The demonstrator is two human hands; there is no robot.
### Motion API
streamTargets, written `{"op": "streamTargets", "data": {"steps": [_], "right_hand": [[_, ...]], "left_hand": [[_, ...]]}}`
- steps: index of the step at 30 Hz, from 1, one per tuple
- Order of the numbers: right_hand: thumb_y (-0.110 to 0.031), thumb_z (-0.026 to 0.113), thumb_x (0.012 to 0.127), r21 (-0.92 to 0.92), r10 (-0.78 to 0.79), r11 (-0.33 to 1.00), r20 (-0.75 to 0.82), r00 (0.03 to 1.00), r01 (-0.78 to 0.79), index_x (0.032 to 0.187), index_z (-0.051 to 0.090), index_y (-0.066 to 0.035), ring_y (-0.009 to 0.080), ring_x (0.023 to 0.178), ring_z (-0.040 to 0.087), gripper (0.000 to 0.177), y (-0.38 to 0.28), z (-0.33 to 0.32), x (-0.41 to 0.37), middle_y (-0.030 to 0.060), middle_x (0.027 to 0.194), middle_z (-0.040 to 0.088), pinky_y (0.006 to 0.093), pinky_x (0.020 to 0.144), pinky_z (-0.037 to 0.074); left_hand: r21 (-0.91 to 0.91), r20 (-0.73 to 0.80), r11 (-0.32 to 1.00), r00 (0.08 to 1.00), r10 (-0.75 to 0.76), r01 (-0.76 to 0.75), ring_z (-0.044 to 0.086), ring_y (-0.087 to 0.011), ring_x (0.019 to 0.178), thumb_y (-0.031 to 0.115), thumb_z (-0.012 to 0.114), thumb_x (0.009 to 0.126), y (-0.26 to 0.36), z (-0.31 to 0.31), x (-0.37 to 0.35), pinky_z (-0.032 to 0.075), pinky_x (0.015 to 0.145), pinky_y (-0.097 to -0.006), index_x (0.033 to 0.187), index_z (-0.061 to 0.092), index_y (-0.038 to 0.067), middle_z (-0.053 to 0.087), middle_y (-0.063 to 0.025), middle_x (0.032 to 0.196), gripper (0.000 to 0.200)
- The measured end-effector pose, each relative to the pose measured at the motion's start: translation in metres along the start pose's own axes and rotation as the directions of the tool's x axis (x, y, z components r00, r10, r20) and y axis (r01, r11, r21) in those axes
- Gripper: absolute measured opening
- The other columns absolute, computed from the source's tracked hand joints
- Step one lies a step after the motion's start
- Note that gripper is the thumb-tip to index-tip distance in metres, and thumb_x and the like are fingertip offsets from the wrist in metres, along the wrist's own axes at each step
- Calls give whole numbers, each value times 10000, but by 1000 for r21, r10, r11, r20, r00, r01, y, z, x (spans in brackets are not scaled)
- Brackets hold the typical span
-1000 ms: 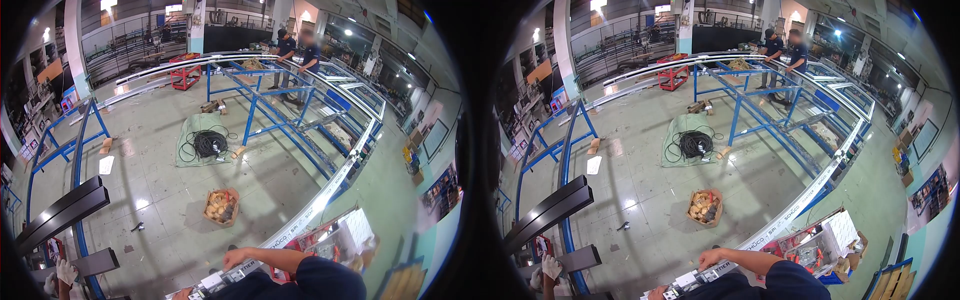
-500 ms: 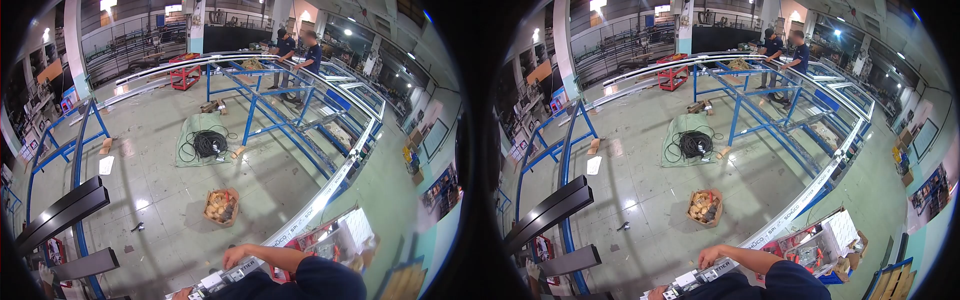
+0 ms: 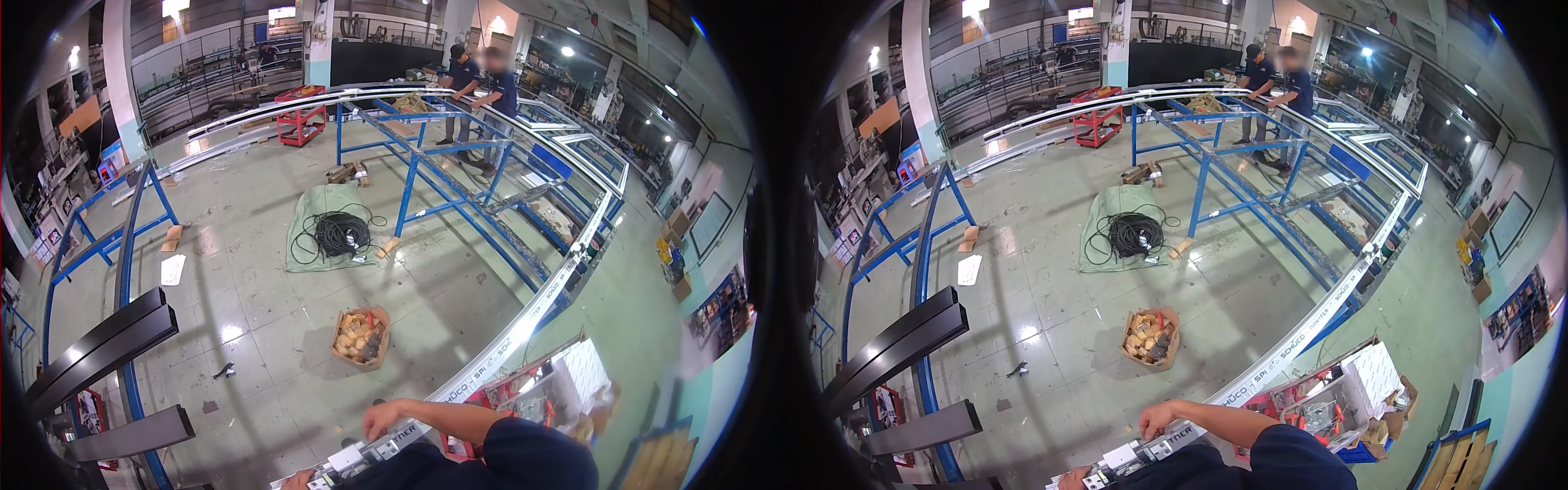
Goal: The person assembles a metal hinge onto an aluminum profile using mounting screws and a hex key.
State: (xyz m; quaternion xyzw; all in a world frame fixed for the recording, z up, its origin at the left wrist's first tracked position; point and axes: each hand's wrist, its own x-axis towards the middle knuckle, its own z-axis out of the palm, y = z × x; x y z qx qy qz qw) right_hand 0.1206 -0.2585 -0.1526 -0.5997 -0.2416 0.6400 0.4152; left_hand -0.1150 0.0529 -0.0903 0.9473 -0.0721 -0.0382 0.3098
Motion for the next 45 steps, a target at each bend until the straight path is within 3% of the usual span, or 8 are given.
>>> {"op": "streamTargets", "data": {"steps": [3,9,18,21,27,30,36,45], "right_hand": [[-163,704,847,-90,6,996,41,999,-2,1082,706,1,135,792,630,287,-7,-4,-3,51,911,712,294,708,511],[-117,729,821,-60,-9,998,20,1000,10,1076,708,4,129,766,629,283,-13,-5,-9,41,884,707,297,674,519],[-185,742,833,-194,45,980,-50,998,-54,1037,727,-11,133,694,615,269,-26,0,-13,34,821,700,295,614,506],[-167,728,834,-100,20,995,-19,1000,-22,1030,728,-5,131,700,614,254,-18,0,-10,37,822,698,290,618,505],[-147,716,812,-128,-12,992,51,999,19,1124,699,2,156,809,645,346,-17,-6,-8,80,958,728,313,730,524],[-123,718,800,-114,-13,993,57,998,20,1141,689,6,171,851,661,366,-13,-8,-6,95,986,731,318,763,526],[-124,724,785,-146,-84,985,52,995,91,1121,697,9,204,904,681,362,-11,-8,-5,121,1009,735,328,791,527],[-148,756,780,-244,-1,970,-57,998,-13,999,719,-5,128,698,614,265,-23,1,-5,40,795,696,303,606,491]], "left_hand": [[-8,16,1000,1000,-27,27,604,-392,969,179,680,757,3,-2,1,465,809,-488,1199,590,110,656,-121,1130,456],[-18,-23,1000,1000,1,-1,604,-382,975,155,669,757,3,-1,0,463,809,-489,1194,592,112,654,-120,1138,446],[19,-83,997,994,70,-69,619,-381,892,158,666,768,2,0,-1,477,768,-479,1189,593,107,667,-117,1109,430],[8,-118,994,987,106,-106,617,-382,890,159,672,764,2,0,2,478,767,-479,1188,592,104,670,-118,1102,435],[16,-81,996,993,85,-84,617,-382,914,160,680,759,0,-1,0,475,786,-482,1191,594,104,676,-122,1076,444],[35,-40,999,999,-4,5,617,-382,922,157,684,757,0,1,-1,472,792,-487,1194,599,114,679,-127,1061,447],[-20,-104,998,993,53,-56,615,-384,914,162,691,761,-3,5,-1,470,789,-498,1186,611,130,677,-147,1028,433],[-6,-42,1000,999,12,-12,610,-387,921,171,688,763,8,-4,3,470,773,-503,1181,611,131,676,-126,1048,427]]}}
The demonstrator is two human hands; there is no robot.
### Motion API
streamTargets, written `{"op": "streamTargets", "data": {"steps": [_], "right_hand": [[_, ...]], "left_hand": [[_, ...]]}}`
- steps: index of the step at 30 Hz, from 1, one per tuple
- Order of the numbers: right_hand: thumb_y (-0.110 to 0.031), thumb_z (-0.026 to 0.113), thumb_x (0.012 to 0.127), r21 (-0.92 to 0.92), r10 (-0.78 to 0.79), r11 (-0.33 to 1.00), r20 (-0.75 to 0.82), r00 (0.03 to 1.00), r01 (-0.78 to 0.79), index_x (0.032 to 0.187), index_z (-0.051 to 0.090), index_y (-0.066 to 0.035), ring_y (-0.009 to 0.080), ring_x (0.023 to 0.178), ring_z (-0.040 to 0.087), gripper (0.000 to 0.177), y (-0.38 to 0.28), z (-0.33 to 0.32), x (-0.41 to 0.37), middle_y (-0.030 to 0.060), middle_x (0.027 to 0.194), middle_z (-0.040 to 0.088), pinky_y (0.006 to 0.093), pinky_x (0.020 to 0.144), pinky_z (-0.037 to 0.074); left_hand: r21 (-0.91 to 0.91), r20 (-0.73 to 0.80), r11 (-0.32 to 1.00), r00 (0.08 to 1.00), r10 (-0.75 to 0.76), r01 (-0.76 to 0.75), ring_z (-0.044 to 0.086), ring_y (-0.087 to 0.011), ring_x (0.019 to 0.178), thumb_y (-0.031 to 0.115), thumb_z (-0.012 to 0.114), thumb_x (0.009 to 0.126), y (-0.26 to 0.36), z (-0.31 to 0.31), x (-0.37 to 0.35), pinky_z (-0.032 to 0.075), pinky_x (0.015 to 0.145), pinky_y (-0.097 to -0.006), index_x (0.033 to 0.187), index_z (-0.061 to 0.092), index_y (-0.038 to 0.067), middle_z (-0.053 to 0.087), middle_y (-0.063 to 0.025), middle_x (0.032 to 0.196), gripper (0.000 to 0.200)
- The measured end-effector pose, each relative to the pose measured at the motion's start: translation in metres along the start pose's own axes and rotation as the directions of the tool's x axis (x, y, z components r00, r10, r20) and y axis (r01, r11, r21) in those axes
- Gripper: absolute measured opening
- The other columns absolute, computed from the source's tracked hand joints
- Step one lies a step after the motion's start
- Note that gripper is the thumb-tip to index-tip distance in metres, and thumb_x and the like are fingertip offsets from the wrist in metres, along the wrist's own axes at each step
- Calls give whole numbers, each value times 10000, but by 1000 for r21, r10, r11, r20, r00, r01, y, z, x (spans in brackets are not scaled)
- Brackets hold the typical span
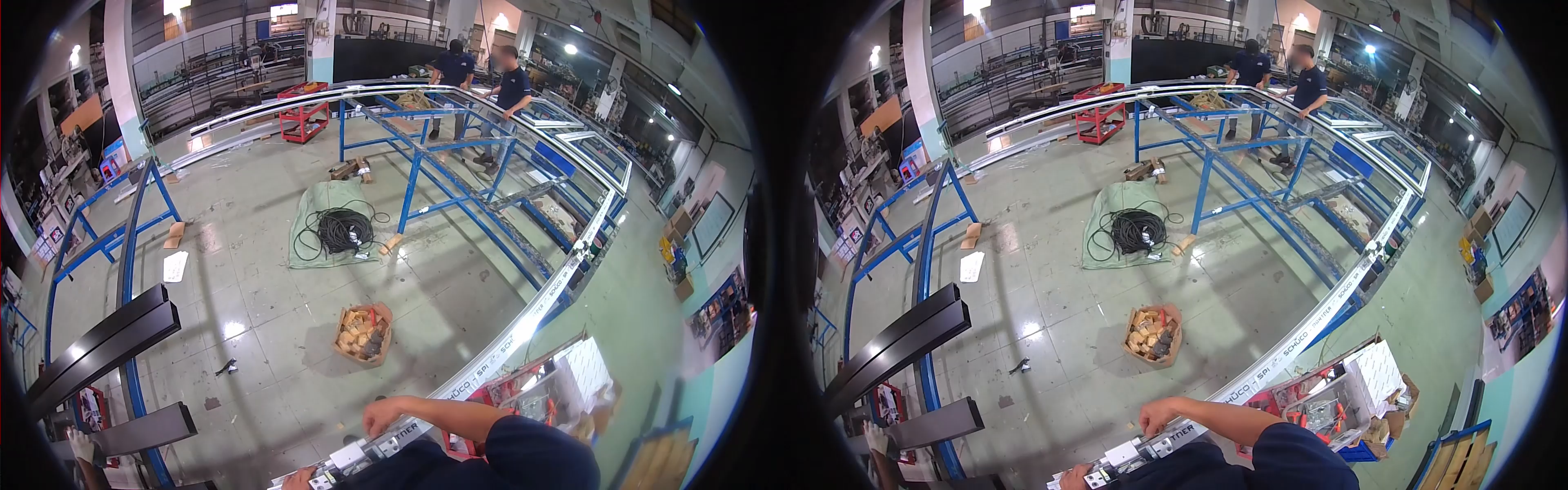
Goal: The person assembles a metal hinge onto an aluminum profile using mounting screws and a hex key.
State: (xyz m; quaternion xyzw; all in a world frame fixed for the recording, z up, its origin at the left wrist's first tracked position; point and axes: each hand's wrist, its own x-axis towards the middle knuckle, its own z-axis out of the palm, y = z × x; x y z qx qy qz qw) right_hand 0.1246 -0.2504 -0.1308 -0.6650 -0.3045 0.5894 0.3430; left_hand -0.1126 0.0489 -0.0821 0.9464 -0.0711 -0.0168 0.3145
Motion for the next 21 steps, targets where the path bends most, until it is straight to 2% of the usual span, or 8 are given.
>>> {"op": "streamTargets", "data": {"steps": [6,9,12,18,21], "right_hand": [[-138,744,795,106,-55,993,28,998,52,1011,717,-12,117,682,585,251,14,1,4,20,801,689,287,600,480],[-133,746,797,168,-78,983,23,997,73,1026,715,-10,114,685,588,261,18,2,4,20,811,691,289,597,479],[-144,758,795,124,-32,992,30,999,28,995,712,3,113,663,588,253,6,-1,-3,29,783,682,287,582,473],[-226,783,800,60,68,996,-6,998,-67,835,690,-8,139,595,579,239,0,0,0,48,687,635,298,532,460],[-265,784,804,93,67,993,20,998,-68,805,683,-16,143,578,572,269,11,0,5,46,671,621,297,520,455]], "left_hand": [[29,-8,999,1000,23,-22,606,-385,921,185,685,768,-14,11,-6,466,783,-504,1204,614,137,675,-129,1052,444],[-14,-4,1000,1000,2,-2,602,-389,905,193,687,768,-6,4,-4,465,776,-502,1213,615,138,671,-142,1049,454],[-33,-29,999,999,27,-28,598,-392,886,209,706,759,0,-1,-1,465,760,-502,1213,612,140,660,-156,1033,469],[7,-15,1000,1000,22,-22,599,-390,890,245,746,739,-7,4,-4,464,760,-503,1224,601,155,645,-155,1010,514],[0,0,1000,1000,14,-14,597,-391,912,247,759,732,-9,5,-5,463,771,-507,1232,596,155,650,-153,1036,533]]}}
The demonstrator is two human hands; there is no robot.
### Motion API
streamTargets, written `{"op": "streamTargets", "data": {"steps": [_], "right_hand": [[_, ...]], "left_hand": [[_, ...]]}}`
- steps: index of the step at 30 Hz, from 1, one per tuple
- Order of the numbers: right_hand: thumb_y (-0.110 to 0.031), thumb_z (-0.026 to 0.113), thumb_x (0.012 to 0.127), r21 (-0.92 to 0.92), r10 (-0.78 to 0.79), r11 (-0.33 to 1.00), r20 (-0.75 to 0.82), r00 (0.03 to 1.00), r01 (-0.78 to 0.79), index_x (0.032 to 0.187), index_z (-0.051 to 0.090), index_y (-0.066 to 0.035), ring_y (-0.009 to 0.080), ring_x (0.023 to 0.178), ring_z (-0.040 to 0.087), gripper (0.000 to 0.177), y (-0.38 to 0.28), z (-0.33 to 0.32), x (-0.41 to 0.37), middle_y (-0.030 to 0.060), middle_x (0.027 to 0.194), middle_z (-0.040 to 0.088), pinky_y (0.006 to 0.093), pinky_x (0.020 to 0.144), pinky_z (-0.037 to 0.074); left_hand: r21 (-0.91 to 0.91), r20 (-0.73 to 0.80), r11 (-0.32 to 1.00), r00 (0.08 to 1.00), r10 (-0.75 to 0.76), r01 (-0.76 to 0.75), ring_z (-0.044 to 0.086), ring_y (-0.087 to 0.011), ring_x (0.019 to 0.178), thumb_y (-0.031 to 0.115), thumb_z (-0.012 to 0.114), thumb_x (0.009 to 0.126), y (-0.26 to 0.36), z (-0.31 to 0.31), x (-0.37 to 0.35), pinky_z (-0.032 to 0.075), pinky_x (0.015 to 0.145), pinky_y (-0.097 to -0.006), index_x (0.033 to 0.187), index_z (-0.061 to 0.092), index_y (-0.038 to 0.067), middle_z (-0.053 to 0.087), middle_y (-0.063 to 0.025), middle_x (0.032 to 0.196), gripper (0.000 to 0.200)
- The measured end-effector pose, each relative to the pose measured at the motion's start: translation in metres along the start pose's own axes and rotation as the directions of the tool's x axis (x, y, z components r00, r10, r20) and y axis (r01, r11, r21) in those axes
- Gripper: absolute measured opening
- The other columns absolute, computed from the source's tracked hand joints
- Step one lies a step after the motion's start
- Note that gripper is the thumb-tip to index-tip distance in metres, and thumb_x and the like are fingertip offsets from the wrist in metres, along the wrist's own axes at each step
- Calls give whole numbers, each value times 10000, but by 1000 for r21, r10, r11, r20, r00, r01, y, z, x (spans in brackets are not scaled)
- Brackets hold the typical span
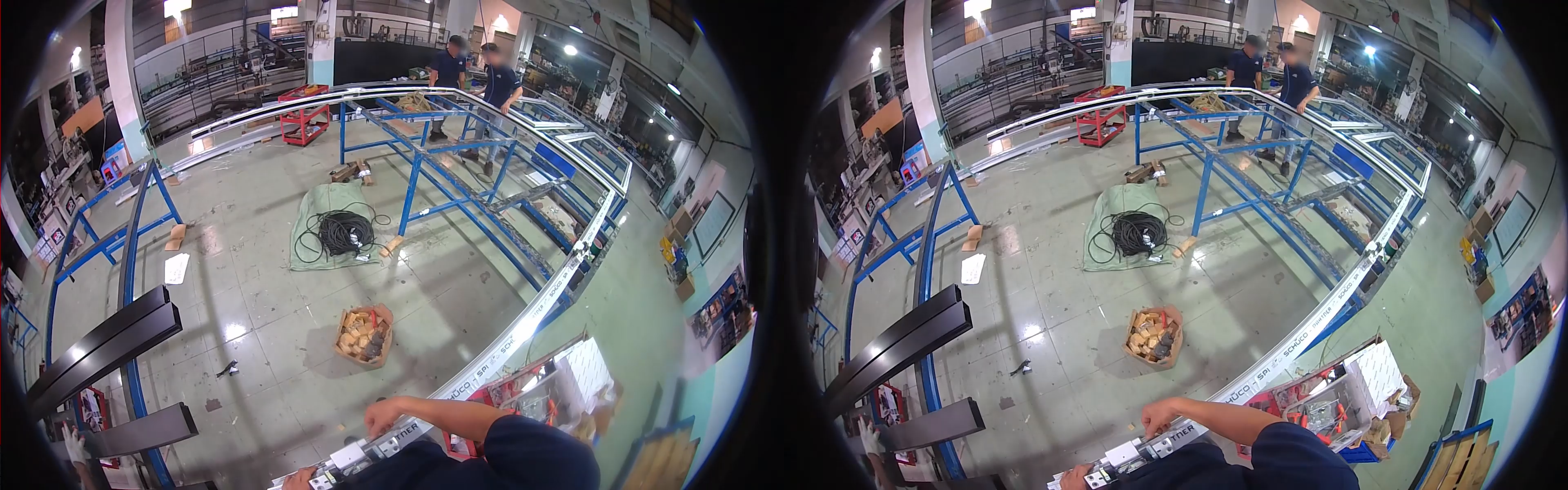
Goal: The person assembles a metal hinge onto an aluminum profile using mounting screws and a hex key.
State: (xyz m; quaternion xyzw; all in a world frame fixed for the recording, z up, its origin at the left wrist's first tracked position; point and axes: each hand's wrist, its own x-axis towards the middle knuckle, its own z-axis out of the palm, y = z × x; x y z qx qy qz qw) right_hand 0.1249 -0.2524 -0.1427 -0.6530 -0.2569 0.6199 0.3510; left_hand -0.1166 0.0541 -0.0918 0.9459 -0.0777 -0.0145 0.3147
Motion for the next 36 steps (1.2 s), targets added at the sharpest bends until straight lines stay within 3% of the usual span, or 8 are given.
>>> {"op": "streamTargets", "data": {"steps": [9,15,21,24,27,30,33,36], "right_hand": [[-361,766,841,23,-14,1000,22,1000,14,763,664,-24,125,550,534,360,1,-1,-3,24,638,592,289,505,425],[-295,733,850,-34,-34,999,52,998,36,892,720,-7,122,634,582,292,0,-4,-3,22,704,641,291,578,471],[-312,735,848,4,-55,998,23,998,55,915,723,0,127,638,583,319,2,-2,-4,21,713,648,296,579,470],[-327,761,849,17,-54,998,25,998,54,814,674,-12,119,584,541,328,5,1,1,19,674,601,294,520,427],[-334,760,850,-62,-35,997,11,999,36,799,669,-17,116,575,530,333,6,1,2,20,666,595,294,512,419],[-338,756,854,-56,-26,998,-45,999,23,785,665,-24,115,570,526,334,-23,5,-21,17,654,589,292,508,415],[-363,745,855,42,-79,996,-41,996,81,788,667,-30,119,573,532,349,8,2,-2,15,645,579,294,508,419],[-390,725,861,-141,-93,986,-70,993,83,828,680,-25,134,586,562,369,9,6,7,36,684,618,315,513,441]], "left_hand": [[14,64,999,997,-53,52,591,-397,943,232,801,696,5,-4,3,457,793,-519,1253,583,151,655,-155,1079,604],[74,73,995,994,-77,72,582,-415,946,177,722,711,-1,1,-2,448,782,-518,1262,581,148,644,-184,1077,570],[-34,-24,999,1000,14,-15,565,-434,960,145,672,729,-5,5,-2,436,789,-511,1262,583,137,616,-175,1165,541],[91,28,996,999,-25,23,570,-413,968,146,655,747,-13,14,-8,441,786,-497,1248,594,128,607,-141,1204,506],[62,62,998,998,-17,13,581,-396,965,149,642,760,-16,14,-7,452,784,-481,1239,603,123,600,-114,1232,481],[65,0,997,999,48,-48,591,-390,946,150,639,765,-26,21,-11,465,769,-483,1237,604,119,612,-112,1214,474],[41,30,999,999,17,-18,599,-388,937,141,657,752,-15,12,-4,475,761,-491,1240,602,115,627,-117,1181,492],[57,72,997,996,-47,43,609,-383,960,134,679,736,4,-2,1,489,761,-489,1240,600,111,637,-122,1162,511]]}}
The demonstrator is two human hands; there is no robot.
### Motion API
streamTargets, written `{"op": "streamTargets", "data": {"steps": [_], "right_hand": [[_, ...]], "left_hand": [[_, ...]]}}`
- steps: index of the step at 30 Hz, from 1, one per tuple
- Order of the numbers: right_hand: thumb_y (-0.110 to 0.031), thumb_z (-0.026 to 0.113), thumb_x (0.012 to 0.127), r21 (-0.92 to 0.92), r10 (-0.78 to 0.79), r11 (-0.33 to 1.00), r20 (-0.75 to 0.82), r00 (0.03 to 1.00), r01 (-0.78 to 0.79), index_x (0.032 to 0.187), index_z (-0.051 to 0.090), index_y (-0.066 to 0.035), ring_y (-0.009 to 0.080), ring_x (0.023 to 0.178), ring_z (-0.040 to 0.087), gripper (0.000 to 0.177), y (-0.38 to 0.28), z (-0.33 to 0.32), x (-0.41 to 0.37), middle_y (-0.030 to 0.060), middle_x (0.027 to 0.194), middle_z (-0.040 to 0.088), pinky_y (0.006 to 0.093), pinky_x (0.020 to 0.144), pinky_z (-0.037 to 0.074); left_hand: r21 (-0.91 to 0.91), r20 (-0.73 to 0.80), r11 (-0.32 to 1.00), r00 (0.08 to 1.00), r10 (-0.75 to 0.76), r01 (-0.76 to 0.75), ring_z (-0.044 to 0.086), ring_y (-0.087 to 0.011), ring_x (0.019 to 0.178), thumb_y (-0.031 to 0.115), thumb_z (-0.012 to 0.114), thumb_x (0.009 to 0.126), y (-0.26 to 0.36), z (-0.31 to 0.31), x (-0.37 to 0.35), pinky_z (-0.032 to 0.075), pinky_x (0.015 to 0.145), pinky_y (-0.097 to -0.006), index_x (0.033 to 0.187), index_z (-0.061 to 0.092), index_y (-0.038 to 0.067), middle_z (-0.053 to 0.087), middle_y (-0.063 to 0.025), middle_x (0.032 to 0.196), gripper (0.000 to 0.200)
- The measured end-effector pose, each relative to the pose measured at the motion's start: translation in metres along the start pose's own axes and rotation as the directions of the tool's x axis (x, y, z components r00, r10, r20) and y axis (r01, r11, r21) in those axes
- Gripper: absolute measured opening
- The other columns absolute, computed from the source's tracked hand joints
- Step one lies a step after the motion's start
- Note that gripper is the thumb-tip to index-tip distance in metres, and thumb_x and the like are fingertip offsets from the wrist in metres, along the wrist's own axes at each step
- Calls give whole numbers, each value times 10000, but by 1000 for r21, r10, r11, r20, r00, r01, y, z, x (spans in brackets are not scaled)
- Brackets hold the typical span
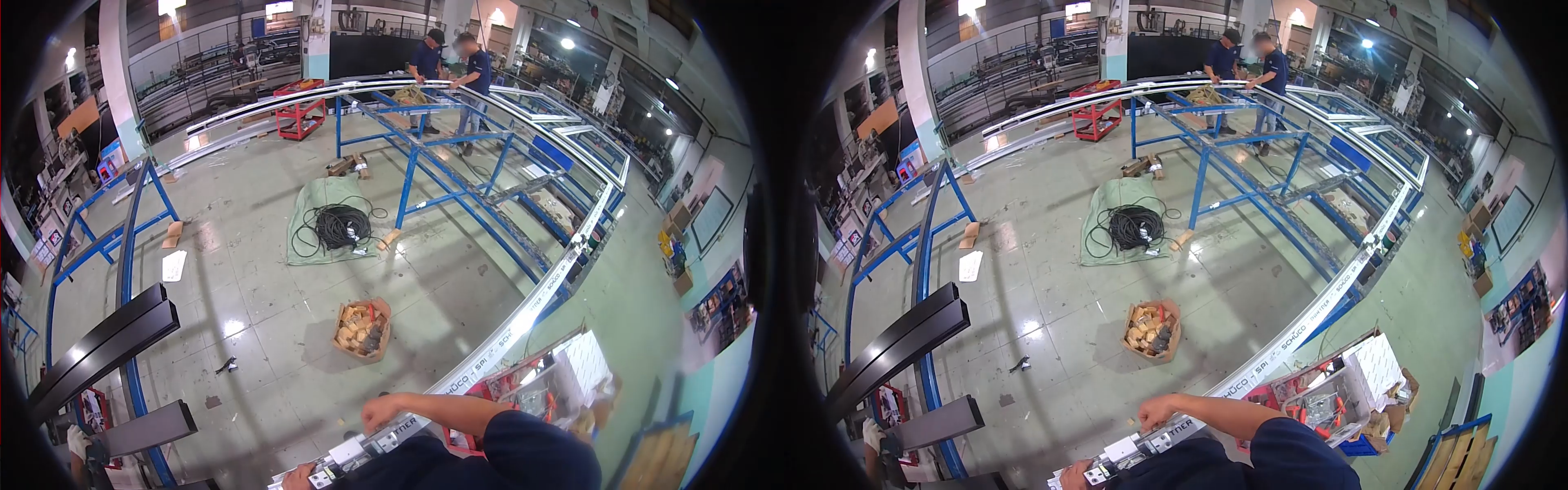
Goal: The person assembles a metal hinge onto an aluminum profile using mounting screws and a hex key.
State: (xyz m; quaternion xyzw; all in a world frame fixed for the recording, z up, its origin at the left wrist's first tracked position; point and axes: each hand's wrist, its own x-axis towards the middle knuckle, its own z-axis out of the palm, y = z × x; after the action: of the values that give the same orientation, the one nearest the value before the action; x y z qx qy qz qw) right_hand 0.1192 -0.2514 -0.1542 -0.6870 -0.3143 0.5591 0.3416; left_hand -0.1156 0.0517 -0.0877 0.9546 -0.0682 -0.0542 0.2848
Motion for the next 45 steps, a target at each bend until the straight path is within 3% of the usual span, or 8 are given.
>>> {"op": "streamTargets", "data": {"steps": [3,5,11,19,24,26,32,45], "right_hand": [[-421,700,869,-120,-27,992,-23,999,24,876,693,-27,193,643,618,394,-11,-4,-7,88,765,681,361,574,484],[-438,687,870,-251,-226,956,-296,928,153,918,699,-42,264,727,655,399,0,1,-15,126,860,717,405,656,506],[-265,685,907,27,-20,962,-985,171,270,1136,633,-37,187,727,646,327,18,39,-128,103,810,665,331,653,510],[-197,665,913,461,520,851,-680,-516,251,1151,669,-37,151,725,669,287,177,193,-280,99,879,706,299,682,535],[-241,655,856,765,782,569,-389,-487,303,1117,698,-32,263,752,685,337,302,260,-333,161,853,707,361,734,531],[-249,657,837,744,783,577,-384,-490,338,1085,718,-37,310,814,703,332,322,245,-352,198,903,714,378,767,538],[-209,625,798,931,735,364,-270,-622,25,849,713,72,306,738,730,299,376,180,-368,247,814,711,382,720,569],[-152,611,806,907,954,288,-242,-179,308,744,683,54,243,563,697,228,353,175,-380,157,659,688,334,536,568]], "left_hand": [[-93,13,995,999,-43,44,598,-378,1044,90,692,712,17,-11,7,458,893,-501,1243,600,118,634,-118,1200,539],[37,-143,990,980,137,-133,611,-379,869,256,900,546,1,8,7,453,748,-466,1075,619,89,652,-118,962,621],[73,2,997,999,38,-38,587,-387,996,317,865,614,-3,18,2,421,871,-468,1209,578,28,635,-152,1094,722],[-100,48,986,991,-126,130,536,-392,1081,214,867,604,-6,22,1,363,1014,-477,1272,555,-10,612,-173,1141,771],[-360,54,915,983,-174,182,577,-277,1064,9,857,662,-38,35,-9,471,933,-423,1276,538,-44,601,-145,1189,694],[-164,73,970,982,-171,181,611,-230,976,-27,830,692,-31,32,-9,496,885,-385,1218,577,-42,655,-123,1102,584],[-233,163,903,930,-329,360,625,-249,1042,0,782,734,0,25,0,483,926,-382,1259,562,-47,656,-136,1186,572],[-138,143,925,931,-336,355,646,-231,985,21,781,713,5,26,2,496,889,-362,1225,589,-33,684,-112,1132,550]]}}
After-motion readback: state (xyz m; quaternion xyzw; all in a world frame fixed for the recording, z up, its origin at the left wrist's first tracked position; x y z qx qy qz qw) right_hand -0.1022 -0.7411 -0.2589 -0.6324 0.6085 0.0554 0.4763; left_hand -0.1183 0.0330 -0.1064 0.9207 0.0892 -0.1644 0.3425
